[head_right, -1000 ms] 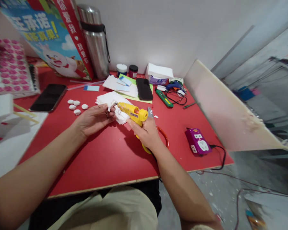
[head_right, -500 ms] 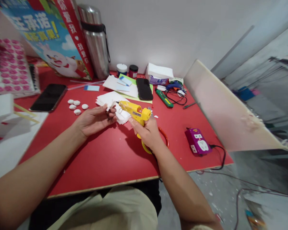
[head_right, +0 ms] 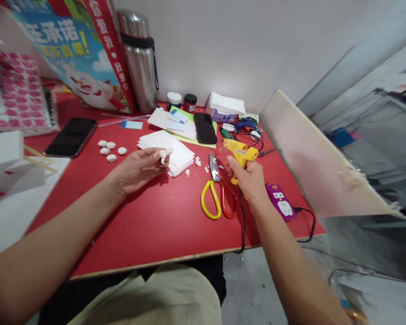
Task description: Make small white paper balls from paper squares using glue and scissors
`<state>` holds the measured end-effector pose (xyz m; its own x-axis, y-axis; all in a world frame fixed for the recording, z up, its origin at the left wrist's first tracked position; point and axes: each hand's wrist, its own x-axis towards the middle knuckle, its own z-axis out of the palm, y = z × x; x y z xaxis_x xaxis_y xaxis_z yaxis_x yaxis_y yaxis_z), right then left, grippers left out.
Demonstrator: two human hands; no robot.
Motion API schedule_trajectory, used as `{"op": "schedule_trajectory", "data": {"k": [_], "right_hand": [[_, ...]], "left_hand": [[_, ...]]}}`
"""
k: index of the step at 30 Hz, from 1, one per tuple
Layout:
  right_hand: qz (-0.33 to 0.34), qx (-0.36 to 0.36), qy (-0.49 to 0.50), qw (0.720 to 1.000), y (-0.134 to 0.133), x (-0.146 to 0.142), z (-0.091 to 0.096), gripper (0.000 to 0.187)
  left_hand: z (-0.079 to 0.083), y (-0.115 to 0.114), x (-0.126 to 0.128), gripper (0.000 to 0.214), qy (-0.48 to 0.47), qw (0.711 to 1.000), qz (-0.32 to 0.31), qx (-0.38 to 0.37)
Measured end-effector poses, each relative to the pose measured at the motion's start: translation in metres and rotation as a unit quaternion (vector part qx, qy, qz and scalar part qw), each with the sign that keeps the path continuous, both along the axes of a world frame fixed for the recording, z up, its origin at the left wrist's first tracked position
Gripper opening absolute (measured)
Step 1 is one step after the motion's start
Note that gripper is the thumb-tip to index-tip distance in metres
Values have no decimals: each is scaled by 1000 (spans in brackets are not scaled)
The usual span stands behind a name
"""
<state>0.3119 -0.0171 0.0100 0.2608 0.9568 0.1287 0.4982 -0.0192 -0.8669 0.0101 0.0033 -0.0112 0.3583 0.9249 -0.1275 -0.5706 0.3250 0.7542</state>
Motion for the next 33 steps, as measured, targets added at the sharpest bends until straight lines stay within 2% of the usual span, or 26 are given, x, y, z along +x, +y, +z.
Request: {"op": "schedule_trajectory", "data": {"k": [3, 7, 11, 15, 20, 24, 28, 31, 33], "right_hand": [[-56, -36, -66, 996, 4, 23, -16, 43], [-87, -57, -163, 981, 5, 29, -28, 49], [-112, -52, -254, 959, 5, 28, -28, 54], [-121, -51, -284, 950, 0, 31, -26, 57], [-102, -38, -317, 942, -10, 29, -22, 50], [-90, -36, -348, 933, -11, 25, -22, 46], [-74, -50, -370, 925, -16, 24, -17, 48], [-59, -38, -394, 916, -35, 19, -1, 55], [-83, 30, -428, 900, -55, 10, 16, 56]], "left_hand": [[1, -2, 4, 38, 14, 999, 32, 27], [1, -4, 5, 32, 29, 995, 49, 76], [3, -6, 5, 25, 37, 992, 39, 110], [5, -7, 5, 23, 35, 992, 30, 120], [3, -7, 3, 23, 56, 988, 35, 142], [6, -8, 2, 19, 150, 962, 38, 225], [11, -10, 0, 15, 261, 908, 49, 324], [11, -10, -1, 14, 295, 886, 44, 356], [10, -10, -1, 14, 296, 888, 39, 349]]}}
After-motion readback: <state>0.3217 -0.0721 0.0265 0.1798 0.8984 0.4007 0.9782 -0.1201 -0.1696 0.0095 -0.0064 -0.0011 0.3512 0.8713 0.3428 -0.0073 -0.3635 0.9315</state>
